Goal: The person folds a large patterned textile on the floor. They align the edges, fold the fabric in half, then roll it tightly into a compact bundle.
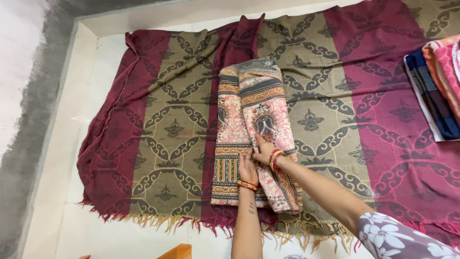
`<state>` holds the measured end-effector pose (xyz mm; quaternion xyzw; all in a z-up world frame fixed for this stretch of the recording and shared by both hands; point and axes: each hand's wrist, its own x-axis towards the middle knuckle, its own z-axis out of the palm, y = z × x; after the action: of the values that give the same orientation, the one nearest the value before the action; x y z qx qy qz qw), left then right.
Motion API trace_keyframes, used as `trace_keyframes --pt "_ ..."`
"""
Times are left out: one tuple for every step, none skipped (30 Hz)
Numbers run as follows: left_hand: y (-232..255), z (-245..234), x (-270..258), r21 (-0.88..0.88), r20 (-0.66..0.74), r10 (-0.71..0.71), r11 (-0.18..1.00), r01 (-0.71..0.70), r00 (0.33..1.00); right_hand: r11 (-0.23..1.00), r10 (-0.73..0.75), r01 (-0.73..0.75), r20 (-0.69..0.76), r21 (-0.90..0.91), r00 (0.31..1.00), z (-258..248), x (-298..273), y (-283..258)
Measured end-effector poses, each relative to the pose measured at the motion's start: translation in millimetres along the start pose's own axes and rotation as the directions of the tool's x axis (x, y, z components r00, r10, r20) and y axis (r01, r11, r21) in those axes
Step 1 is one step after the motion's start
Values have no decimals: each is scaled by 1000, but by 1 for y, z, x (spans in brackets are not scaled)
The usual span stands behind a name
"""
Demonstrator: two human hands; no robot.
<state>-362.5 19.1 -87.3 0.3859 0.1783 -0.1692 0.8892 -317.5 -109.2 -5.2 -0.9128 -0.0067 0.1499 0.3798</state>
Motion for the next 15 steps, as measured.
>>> trace_keyframes --pt "0 -2 2 40 0 5 999 -5 1000 999 -34 34 -30 8 999 6 1 7" --pt "0 -3 3 19 29 17 1000 -17 999 1000 -19 19 -30 22 999 11 3 13" --pt "-1 -2 4 -3 59 29 1000 -29 998 999 -3 4 -31 36 1000 15 5 19" --pt "-1 -1 5 -29 88 44 999 -42 995 999 11 -10 -29 46 1000 16 7 24" --pt "1 0 6 -29 119 61 998 -58 991 997 -29 33 -46 77 999 16 9 27" --pt "6 2 8 -28 153 79 997 -75 985 991 -69 76 -67 108 995 13 14 27" --pt "14 4 10 -27 186 96 995 -92 978 983 -108 120 -90 138 990 11 18 24" --pt "22 6 11 -24 208 80 997 -76 975 952 -214 250 -200 179 956 9 20 20" --pt "33 5 13 -22 229 64 998 -60 971 902 -308 379 -311 205 899 9 22 15" --pt "43 3 13 -21 248 45 999 -41 968 839 -385 500 -416 215 824 9 21 10" --pt "52 1 14 -9 248 59 998 -58 967 890 -241 350 -349 292 906 12 21 4" --pt "63 -2 16 3 248 77 997 -80 966 915 -96 191 -269 355 958 17 22 -4" --pt "71 -7 16 15 249 96 995 -102 964 915 49 26 -177 402 983 22 23 -10" --pt "79 -11 16 17 233 93 995 -100 968 941 -34 104 -216 323 976 28 25 -15" --pt "85 -16 16 19 218 90 995 -97 972 954 -120 180 -247 238 962 35 26 -20"
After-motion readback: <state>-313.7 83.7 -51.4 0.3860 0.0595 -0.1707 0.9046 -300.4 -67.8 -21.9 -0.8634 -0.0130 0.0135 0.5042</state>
